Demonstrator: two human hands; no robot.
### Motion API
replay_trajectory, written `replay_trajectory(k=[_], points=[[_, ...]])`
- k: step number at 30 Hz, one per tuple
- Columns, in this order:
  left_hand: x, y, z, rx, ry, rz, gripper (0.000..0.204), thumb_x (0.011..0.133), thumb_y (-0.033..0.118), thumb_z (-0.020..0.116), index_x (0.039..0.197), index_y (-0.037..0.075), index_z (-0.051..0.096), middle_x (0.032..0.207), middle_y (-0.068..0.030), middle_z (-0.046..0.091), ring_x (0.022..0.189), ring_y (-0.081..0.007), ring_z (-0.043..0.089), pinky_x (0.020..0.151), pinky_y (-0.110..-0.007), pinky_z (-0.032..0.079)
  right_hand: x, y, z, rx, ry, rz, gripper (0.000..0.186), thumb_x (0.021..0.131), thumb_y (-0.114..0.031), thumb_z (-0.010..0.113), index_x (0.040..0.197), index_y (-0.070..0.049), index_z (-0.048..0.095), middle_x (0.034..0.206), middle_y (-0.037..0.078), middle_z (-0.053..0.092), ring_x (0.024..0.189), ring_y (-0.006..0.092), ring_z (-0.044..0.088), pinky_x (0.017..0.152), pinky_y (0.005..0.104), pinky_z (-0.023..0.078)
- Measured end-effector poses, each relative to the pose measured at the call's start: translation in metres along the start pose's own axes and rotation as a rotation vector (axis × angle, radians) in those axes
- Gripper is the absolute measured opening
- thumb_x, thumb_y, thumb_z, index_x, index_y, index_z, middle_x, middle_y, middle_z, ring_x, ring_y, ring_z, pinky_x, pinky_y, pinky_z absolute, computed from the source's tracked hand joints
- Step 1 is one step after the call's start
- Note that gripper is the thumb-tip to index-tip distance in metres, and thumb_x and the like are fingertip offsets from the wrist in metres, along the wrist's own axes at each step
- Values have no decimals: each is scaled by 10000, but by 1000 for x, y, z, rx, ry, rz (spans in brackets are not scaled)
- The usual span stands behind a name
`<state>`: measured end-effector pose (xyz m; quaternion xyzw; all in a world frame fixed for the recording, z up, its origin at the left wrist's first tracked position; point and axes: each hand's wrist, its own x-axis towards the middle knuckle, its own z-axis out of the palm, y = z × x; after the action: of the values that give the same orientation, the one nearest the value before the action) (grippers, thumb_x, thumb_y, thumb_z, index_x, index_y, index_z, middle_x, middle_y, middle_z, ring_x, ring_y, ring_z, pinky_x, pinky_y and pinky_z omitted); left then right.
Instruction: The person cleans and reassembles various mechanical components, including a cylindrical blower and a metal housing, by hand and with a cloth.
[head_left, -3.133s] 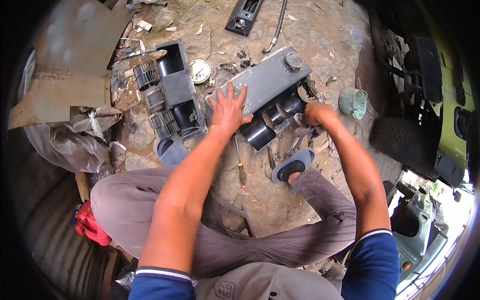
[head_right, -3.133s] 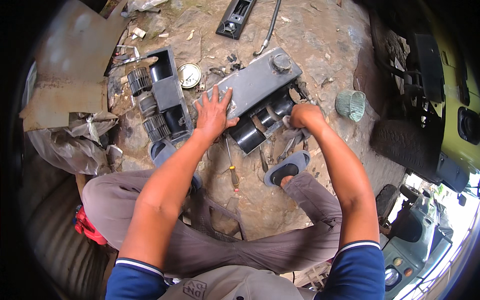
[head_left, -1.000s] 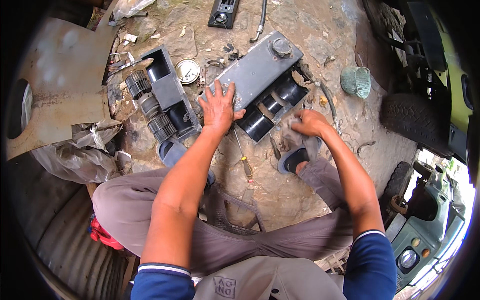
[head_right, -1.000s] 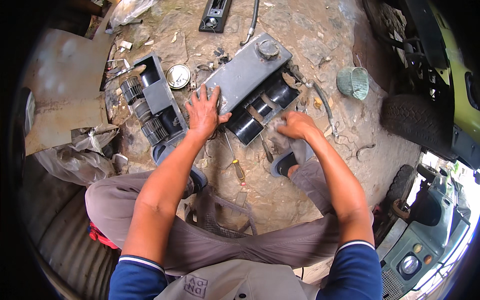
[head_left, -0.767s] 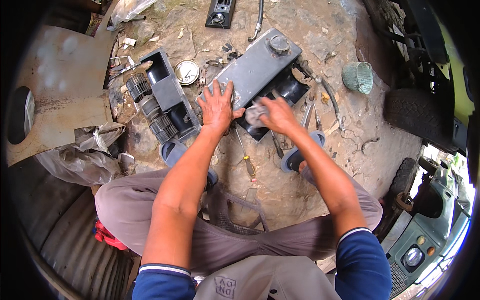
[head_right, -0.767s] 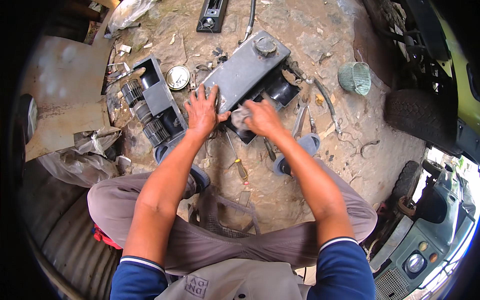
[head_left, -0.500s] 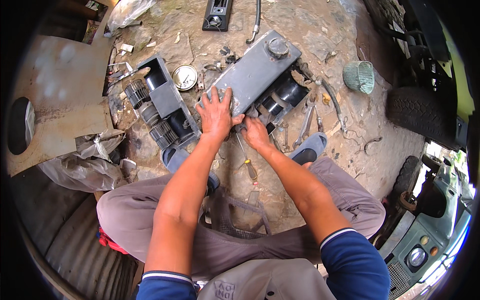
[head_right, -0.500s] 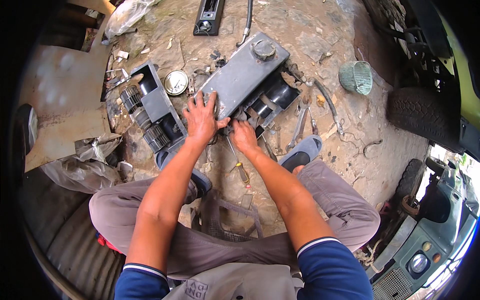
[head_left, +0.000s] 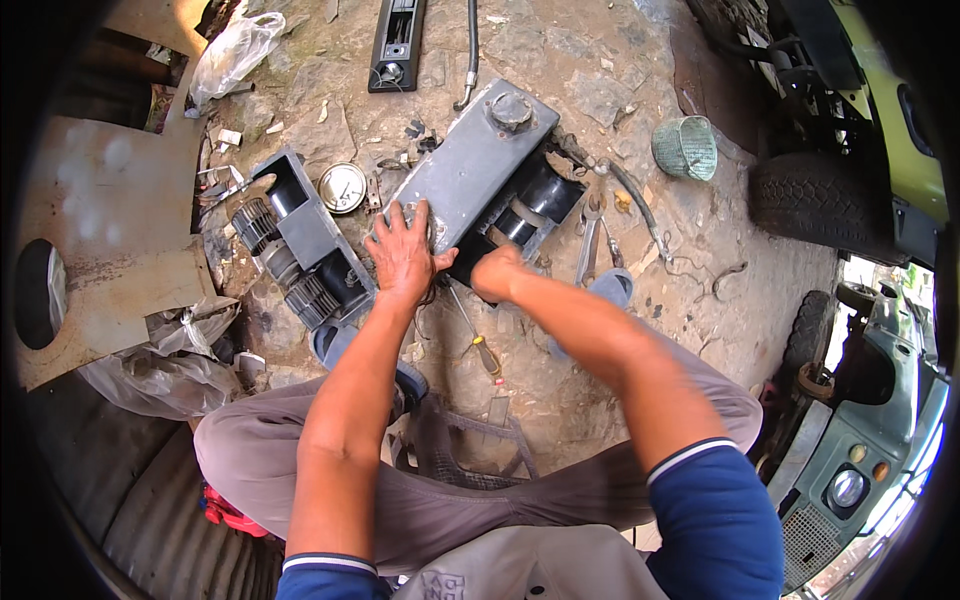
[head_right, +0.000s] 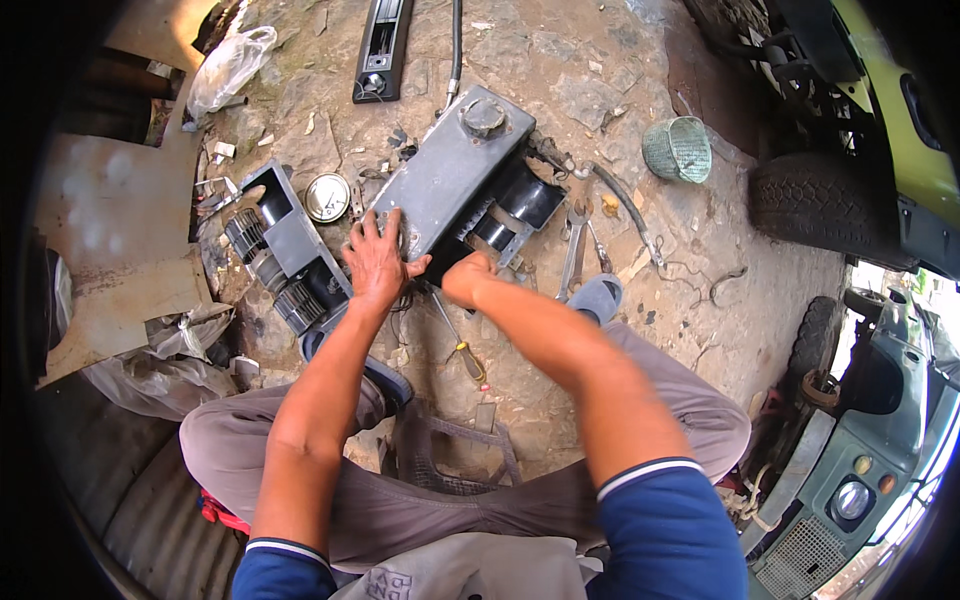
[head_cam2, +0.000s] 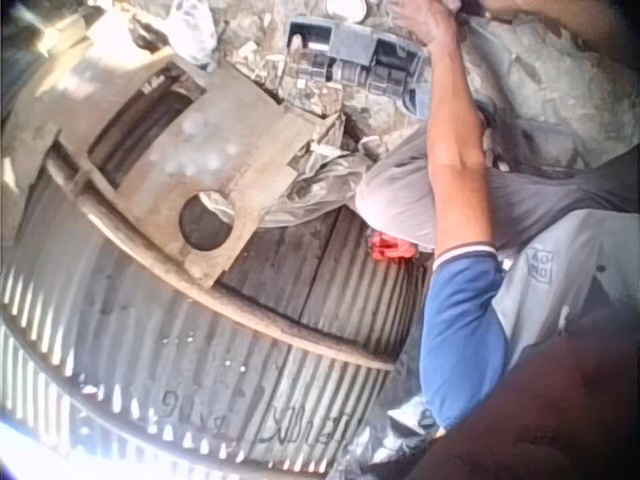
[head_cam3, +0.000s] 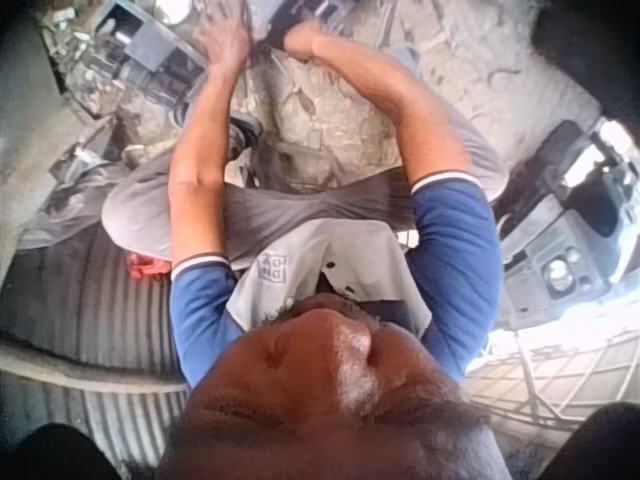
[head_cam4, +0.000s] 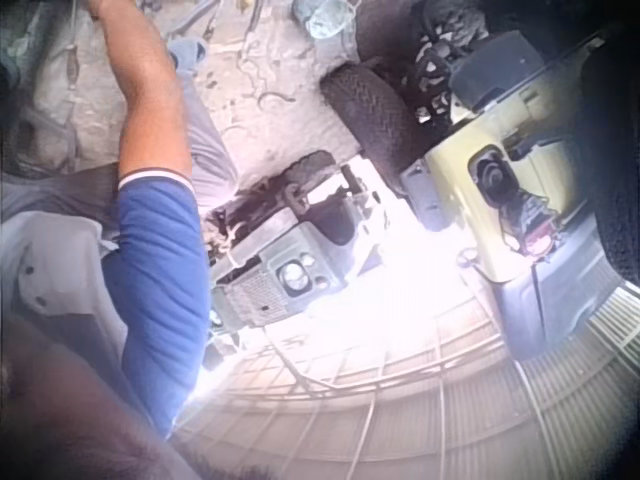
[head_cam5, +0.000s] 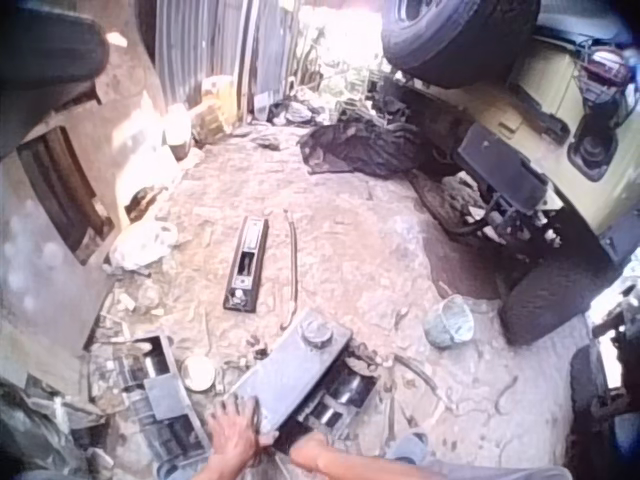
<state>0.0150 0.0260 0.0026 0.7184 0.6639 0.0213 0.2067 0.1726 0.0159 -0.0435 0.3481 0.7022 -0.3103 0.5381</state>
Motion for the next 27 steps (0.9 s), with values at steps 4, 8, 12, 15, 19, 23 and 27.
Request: replay_trajectory(k=[4,8,12,15,19,23,27], points=[[-2,0,-2,0,7,-3,953,623,540,859,1431,208,478,1424,-179,442,1288,-426,424,983,-611,376,-90,91,-3,-150,208,124,225,827,-152,680,1020,-108,786,1087,111,748,996,241,718,742,450,558],[-4,0,-5,11,38,-1,957,617,527,865,1426,174,494,1428,-205,442,1266,-415,452,977,-579,400,-149,154,-53,259,387,390,286,858,-248,634,1046,-65,746,1103,153,731,1038,301,706,867,431,564],[-2,-2,-1,14,20,1,974,616,533,859,1438,170,484,1430,-216,446,1277,-425,447,985,-577,398,-90,161,-50,503,558,429,351,878,-246,588,1144,-51,707,1180,175,701,1110,340,670,951,428,536],[1,0,-1,37,21,26,968,617,532,857,1434,165,491,1428,-219,449,1275,-431,447,994,-571,399,1,156,-15,593,560,456,350,891,-241,561,1145,-47,704,1264,196,662,1177,351,636,999,435,509],[-4,-1,4,44,43,22,960,615,532,857,1426,159,503,1434,-225,447,1273,-439,447,996,-564,409,37,137,16,673,942,562,347,922,-196,514,1207,-76,669,1292,212,624,1179,379,625,1006,451,493],[2,-1,1,51,46,42,962,612,526,861,1424,164,493,1430,-224,446,1274,-439,443,986,-573,408,42,168,32,513,727,393,355,903,-140,543,1242,-74,625,1190,179,668,1050,413,668,867,467,551],[2,-1,4,36,42,34,947,619,516,864,1419,182,482,1430,-218,440,1276,-440,440,986,-585,396,-2,153,-24,138,211,387,250,871,-156,656,1095,-110,758,1141,126,732,996,297,709,715,505,563]])
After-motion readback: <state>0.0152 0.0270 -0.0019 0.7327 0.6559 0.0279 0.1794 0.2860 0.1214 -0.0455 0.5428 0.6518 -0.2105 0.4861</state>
